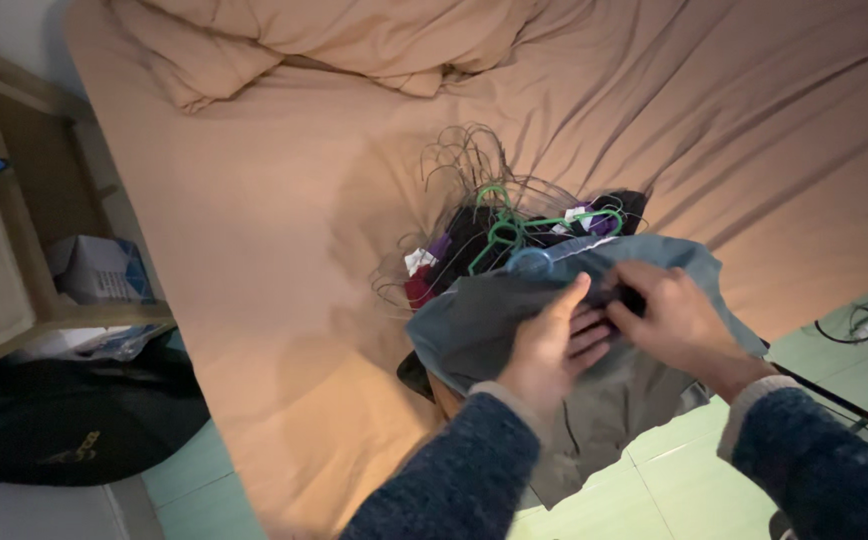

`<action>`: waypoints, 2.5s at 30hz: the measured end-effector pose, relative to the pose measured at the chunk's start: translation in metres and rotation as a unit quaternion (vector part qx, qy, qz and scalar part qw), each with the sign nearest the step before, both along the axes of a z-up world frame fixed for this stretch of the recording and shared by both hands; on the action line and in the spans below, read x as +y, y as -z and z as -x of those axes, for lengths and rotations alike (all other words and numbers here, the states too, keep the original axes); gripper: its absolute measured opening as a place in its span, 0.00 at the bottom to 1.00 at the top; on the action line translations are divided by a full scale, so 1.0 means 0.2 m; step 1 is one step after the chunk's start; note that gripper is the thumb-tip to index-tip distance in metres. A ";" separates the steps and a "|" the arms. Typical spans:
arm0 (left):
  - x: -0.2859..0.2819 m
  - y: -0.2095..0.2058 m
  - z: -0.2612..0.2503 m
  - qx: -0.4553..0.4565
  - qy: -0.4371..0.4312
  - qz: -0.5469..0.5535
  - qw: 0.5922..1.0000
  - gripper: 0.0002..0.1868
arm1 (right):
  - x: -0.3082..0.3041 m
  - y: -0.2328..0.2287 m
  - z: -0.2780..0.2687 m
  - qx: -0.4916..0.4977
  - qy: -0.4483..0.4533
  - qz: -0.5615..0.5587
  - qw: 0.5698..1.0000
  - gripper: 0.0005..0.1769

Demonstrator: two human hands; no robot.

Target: The person repeatedly picks up garments from a pile on the bed, places them on hangers, and hangs them on a nearby clothing rack. The person handles shirts, pants, and other clothing items one at a time, moving between the bed and the rack throughout the episode.

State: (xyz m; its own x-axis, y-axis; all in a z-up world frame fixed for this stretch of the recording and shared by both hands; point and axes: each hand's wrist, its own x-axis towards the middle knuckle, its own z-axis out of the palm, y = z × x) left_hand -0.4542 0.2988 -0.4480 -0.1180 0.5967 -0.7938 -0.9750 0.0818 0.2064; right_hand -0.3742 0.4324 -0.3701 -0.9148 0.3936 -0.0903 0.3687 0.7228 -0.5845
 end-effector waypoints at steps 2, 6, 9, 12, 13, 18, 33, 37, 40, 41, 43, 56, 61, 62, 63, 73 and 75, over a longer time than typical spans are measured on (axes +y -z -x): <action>0.08 0.00 -0.08 -0.058 -0.091 0.006 0.994 0.29 | 0.01 0.00 0.00 -0.004 -0.016 0.012 1.000 0.13; 0.14 0.10 -0.16 -0.095 -0.221 0.089 0.966 0.23 | 0.12 0.12 0.05 -0.055 0.030 0.107 0.992 0.14; 0.18 0.15 -0.17 -0.081 -0.268 0.030 0.960 0.21 | 0.25 0.26 0.12 -0.026 0.043 0.026 0.998 0.21; 0.17 0.14 -0.18 -0.095 -0.293 0.024 0.951 0.20 | 0.38 0.38 0.18 -0.059 0.030 -0.029 0.997 0.33; 0.16 0.13 -0.19 -0.095 -0.292 0.009 0.952 0.21 | 0.40 0.40 0.19 -0.089 0.026 -0.023 0.995 0.36; 0.10 0.05 -0.19 -0.092 -0.267 -0.008 0.959 0.23 | 0.41 0.45 0.24 -0.267 0.020 -0.022 0.963 0.36; 0.12 0.09 -0.13 -0.078 -0.252 -0.008 0.965 0.27 | 0.53 0.68 0.23 -0.244 0.038 0.013 0.969 0.32; 0.12 0.12 -0.12 -0.086 -0.247 0.023 0.965 0.28 | 0.60 0.81 0.19 -0.128 -0.041 -0.007 0.991 0.21; 0.13 0.13 -0.13 -0.083 -0.247 0.025 0.965 0.28 | 0.65 0.87 0.19 -0.110 -0.065 0.063 0.990 0.16; 0.13 0.13 -0.14 -0.085 -0.252 0.022 0.964 0.28 | 0.64 0.88 0.20 -0.126 -0.063 0.107 0.984 0.15; 0.11 0.14 -0.15 -0.083 -0.258 0.015 0.962 0.28 | 0.61 0.86 0.22 -0.174 -0.069 0.073 0.980 0.16; 0.01 -0.17 -0.24 -0.076 -0.227 0.084 0.967 0.22 | 0.22 0.09 0.10 -0.174 -0.035 0.023 0.984 0.12; -0.06 -0.46 -0.34 -0.029 -0.167 0.117 0.979 0.19 | 0.09 -0.17 -0.14 -0.020 -0.027 0.061 0.998 0.13; -0.09 -0.52 -0.37 -0.015 -0.163 0.108 0.981 0.18 | 0.08 -0.21 -0.19 0.043 -0.037 0.062 0.996 0.13; -0.10 -0.58 -0.39 0.000 -0.159 0.099 0.982 0.17 | 0.08 -0.26 -0.25 0.026 0.001 0.089 0.996 0.11; -0.12 -1.08 -0.77 0.143 -0.004 -0.012 0.990 0.16 | -0.06 -0.81 -1.01 0.048 0.289 0.093 0.952 0.10; -0.13 -1.19 -0.90 0.171 0.042 -0.055 0.983 0.19 | -0.15 -0.94 -1.20 0.054 0.348 0.088 0.932 0.11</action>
